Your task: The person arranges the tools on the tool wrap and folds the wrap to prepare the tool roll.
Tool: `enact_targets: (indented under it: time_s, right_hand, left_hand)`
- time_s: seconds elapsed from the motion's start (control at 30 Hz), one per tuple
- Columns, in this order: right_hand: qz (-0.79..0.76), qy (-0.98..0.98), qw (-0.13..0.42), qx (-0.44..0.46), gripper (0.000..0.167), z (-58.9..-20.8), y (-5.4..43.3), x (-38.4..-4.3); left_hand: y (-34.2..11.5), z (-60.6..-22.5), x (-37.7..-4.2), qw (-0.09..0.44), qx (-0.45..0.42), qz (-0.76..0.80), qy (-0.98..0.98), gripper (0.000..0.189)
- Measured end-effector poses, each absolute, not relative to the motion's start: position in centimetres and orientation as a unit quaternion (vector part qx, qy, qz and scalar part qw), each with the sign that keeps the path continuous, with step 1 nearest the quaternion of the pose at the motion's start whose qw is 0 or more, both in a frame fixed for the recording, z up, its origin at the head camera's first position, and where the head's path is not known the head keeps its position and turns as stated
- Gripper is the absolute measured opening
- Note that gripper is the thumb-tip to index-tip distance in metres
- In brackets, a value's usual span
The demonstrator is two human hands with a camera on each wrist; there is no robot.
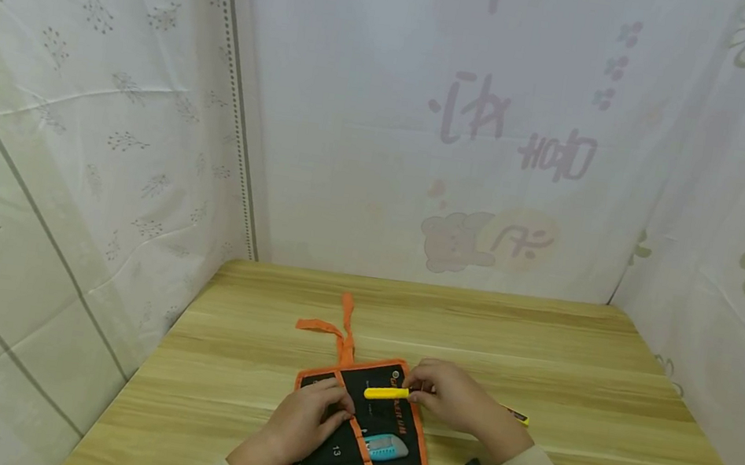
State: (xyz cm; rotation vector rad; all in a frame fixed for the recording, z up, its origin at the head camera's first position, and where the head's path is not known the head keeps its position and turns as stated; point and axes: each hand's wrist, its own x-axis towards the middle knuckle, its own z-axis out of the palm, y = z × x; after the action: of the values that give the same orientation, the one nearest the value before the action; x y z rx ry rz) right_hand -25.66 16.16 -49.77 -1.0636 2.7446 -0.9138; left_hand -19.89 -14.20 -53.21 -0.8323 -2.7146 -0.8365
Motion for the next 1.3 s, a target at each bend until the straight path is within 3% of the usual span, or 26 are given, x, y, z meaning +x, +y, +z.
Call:
enact_targets:
  time_s: [0.67, 1.3]
  right_hand:
    - [-0.280, 0.889, 0.056, -0.357, 0.015, -50.8, 14.4, -26.0]
    - [-0.275, 0.883, 0.047, -0.376, 0.013, -50.3, 13.8, -25.7]
  left_hand:
    - [-14.1, -53.3, -19.9, 0.096, -0.279, -0.286, -0.912, 0.014]
    - [-14.1, -53.5, -19.9, 0.104, -0.278, -0.284, -0.912, 0.014]
